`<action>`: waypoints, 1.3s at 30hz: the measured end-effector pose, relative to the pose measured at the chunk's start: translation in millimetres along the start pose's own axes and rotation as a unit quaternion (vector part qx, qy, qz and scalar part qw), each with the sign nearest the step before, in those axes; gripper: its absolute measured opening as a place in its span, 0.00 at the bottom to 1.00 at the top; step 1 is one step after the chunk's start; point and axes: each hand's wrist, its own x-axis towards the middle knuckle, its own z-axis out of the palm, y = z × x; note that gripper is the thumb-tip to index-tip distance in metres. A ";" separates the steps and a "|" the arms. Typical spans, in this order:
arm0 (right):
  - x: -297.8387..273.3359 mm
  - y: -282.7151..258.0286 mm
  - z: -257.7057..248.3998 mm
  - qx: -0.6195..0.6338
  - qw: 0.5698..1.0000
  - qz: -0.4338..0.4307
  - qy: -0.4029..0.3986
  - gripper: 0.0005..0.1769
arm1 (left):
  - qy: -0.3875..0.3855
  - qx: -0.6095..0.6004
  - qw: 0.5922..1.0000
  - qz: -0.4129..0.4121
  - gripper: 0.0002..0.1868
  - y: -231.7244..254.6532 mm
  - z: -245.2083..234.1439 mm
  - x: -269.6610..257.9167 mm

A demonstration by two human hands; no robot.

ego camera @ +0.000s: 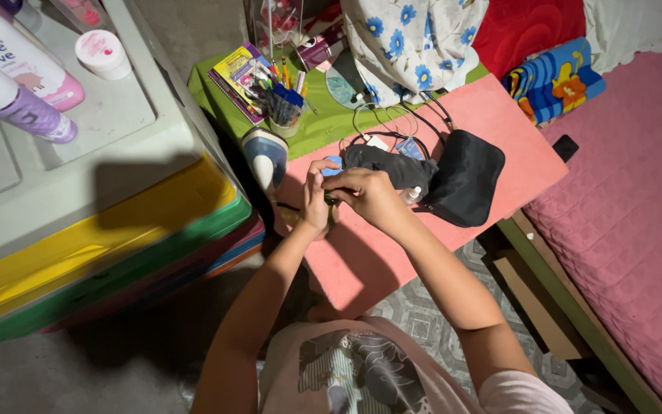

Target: The person holds two artificial roses, then picks up a green glass bottle and sprays it with a liquid before wiping the bottle with a grey cloth.

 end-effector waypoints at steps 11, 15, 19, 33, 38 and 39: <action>2.6 -4.6 6.4 0.042 0.998 0.022 0.029 0.16 | -0.020 -0.062 0.998 -0.006 0.29 -1.5 -1.5 -1.5; 3.0 -9.1 7.9 0.060 0.997 -0.017 0.035 0.18 | -0.022 -0.113 0.993 -0.015 0.33 -5.2 -1.8 -2.7; -3.0 18.6 6.2 0.129 0.990 0.035 0.033 0.16 | -0.005 -0.111 0.993 -0.027 0.31 -11.6 -4.2 -2.3; -136.2 232.3 129.9 -0.215 0.968 0.105 -0.070 0.28 | -0.072 -0.025 0.996 -0.052 0.10 13.8 -2.5 1.2; -174.2 239.9 143.1 -0.284 0.957 0.055 -0.031 0.21 | -0.067 -0.017 0.997 -0.037 0.10 15.3 -1.8 1.1; -177.9 242.4 143.3 -0.203 0.977 0.069 -0.016 0.15 | -0.069 -0.005 0.997 -0.020 0.10 16.0 -0.9 1.1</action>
